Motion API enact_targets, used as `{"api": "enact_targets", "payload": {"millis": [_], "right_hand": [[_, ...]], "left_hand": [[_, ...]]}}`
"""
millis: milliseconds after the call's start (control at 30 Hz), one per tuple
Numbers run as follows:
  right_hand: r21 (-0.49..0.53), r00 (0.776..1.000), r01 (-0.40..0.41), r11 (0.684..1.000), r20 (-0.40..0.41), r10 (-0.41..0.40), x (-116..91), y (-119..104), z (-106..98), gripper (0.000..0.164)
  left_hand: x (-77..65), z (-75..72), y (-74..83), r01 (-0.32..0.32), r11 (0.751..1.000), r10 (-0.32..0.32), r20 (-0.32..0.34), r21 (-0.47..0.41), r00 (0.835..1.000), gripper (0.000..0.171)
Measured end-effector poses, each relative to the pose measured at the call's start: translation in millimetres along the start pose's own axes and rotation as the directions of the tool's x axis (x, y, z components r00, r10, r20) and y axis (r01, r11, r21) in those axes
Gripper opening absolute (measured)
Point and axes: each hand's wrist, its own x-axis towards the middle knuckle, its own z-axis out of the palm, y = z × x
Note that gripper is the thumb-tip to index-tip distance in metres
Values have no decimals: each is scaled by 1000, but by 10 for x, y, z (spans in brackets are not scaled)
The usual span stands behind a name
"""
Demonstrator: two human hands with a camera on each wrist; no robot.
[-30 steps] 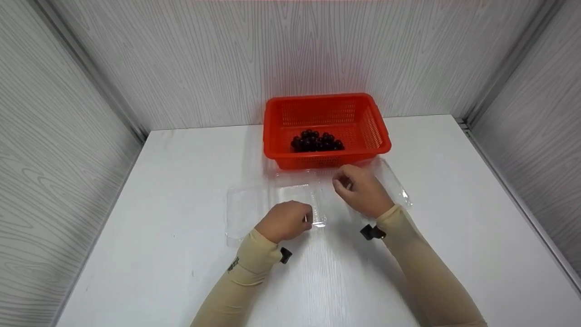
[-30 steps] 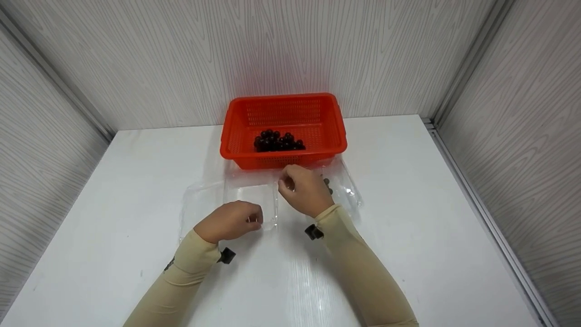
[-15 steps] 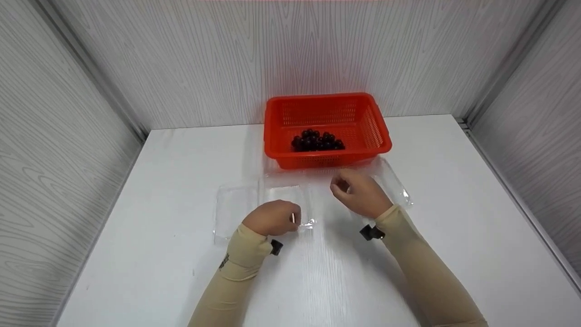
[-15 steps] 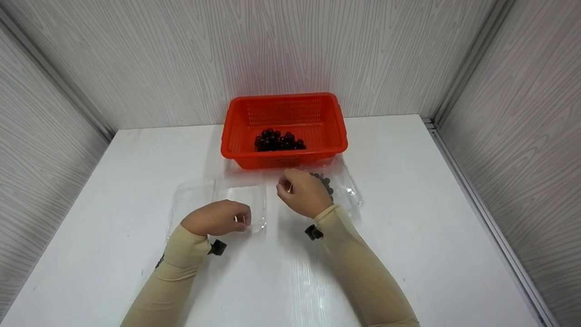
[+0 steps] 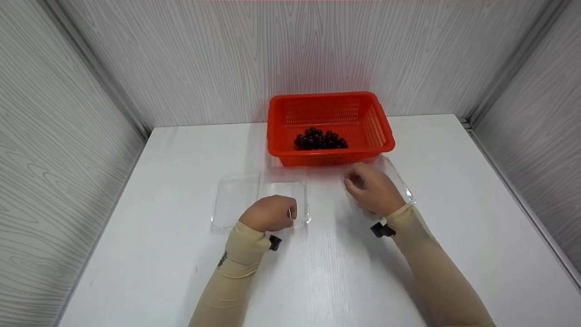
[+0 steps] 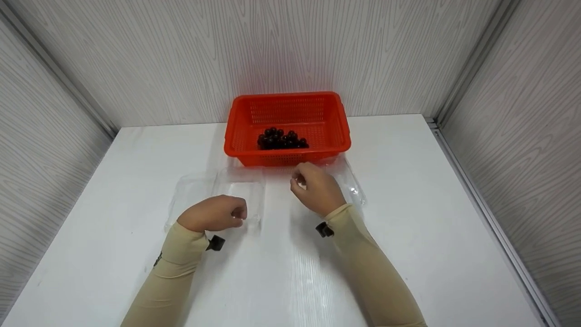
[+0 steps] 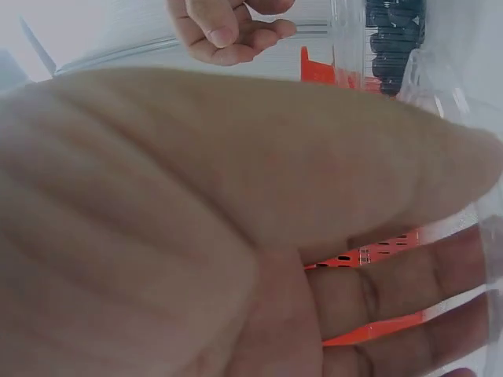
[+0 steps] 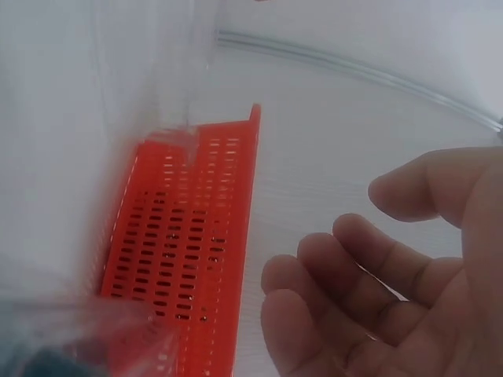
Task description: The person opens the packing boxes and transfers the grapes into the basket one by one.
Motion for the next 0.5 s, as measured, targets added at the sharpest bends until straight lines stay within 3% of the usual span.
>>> {"api": "enact_targets", "payload": {"millis": [100, 233, 367, 500], "right_hand": [[-99, 997, -26, 995, -80, 18, -11, 83, -67, 14], [-180, 985, -129, 975, -132, 106, -34, 199, -172, 25], [-228, 965, -260, 938, -43, 257, -81, 272, -283, 49], [-290, 915, -360, 887, 75, 396, -97, 296, -344, 67]], "left_hand": [[-11, -26, 1, -5, 1000, 4, -15, -16, 1000, 11], [-48, -71, 3, 7, 999, -8, -22, -39, 1000, 11], [-100, -126, 9, 18, 998, -23, -79, -58, 997, 14], [-140, -174, 3, 2, 997, -17, -193, -82, 981, 20]]}}
